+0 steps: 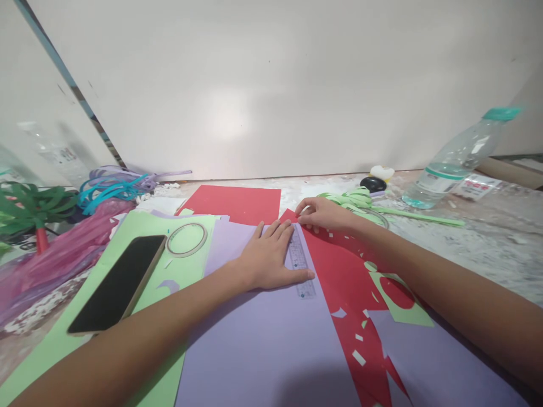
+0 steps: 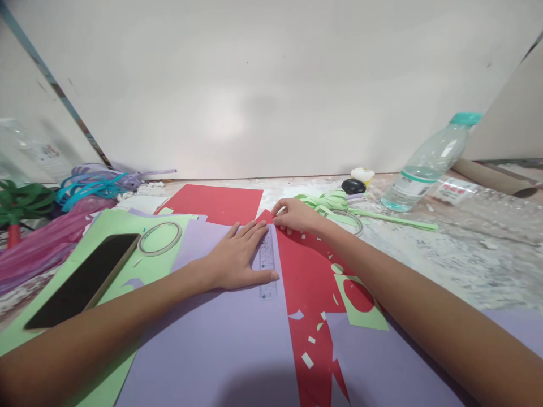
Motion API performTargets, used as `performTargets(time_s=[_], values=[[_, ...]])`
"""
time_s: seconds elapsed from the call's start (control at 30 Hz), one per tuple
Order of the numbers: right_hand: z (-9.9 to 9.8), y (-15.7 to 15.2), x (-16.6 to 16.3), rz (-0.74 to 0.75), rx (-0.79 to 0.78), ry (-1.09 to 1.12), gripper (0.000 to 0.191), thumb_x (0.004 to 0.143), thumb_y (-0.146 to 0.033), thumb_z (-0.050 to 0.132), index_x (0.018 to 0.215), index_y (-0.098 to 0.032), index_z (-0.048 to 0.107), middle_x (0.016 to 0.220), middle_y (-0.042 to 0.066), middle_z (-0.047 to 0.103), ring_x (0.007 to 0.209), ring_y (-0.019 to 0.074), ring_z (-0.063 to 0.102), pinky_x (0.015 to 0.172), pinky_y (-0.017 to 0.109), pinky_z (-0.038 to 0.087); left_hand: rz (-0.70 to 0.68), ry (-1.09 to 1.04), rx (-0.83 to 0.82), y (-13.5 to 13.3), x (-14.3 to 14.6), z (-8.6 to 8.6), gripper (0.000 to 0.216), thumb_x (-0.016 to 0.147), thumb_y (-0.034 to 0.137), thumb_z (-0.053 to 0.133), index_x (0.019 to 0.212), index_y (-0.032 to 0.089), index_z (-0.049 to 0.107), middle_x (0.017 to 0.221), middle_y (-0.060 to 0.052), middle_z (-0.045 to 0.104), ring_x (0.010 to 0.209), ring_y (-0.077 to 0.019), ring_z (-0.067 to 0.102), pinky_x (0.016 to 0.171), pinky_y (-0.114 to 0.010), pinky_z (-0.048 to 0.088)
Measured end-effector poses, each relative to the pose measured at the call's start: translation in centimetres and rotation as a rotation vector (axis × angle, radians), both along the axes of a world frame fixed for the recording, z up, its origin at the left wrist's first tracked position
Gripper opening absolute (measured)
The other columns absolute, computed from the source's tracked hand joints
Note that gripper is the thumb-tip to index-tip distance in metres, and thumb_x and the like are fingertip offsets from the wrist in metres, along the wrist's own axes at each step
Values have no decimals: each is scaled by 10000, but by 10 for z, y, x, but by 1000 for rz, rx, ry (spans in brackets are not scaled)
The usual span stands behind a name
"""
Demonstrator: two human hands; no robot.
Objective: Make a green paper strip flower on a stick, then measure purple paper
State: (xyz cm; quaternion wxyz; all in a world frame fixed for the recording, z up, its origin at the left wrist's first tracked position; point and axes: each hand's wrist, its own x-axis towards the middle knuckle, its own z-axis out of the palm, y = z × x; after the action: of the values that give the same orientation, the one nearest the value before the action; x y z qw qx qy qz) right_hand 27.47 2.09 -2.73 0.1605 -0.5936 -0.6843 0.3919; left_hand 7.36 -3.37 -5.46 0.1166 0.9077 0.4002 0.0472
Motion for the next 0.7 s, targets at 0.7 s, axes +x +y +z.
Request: performTargets(time_s=[0.7], values=[[0, -1, 0, -2, 10, -4, 202, 749, -241, 626, 940, -204, 571, 609, 1, 621, 532, 146, 584, 365, 201, 384, -5, 24, -26, -1, 0, 3, 1074, 742, 851, 239, 1512, 105, 163, 1588, -121, 145, 1459, -319, 115, 1173, -538, 96]])
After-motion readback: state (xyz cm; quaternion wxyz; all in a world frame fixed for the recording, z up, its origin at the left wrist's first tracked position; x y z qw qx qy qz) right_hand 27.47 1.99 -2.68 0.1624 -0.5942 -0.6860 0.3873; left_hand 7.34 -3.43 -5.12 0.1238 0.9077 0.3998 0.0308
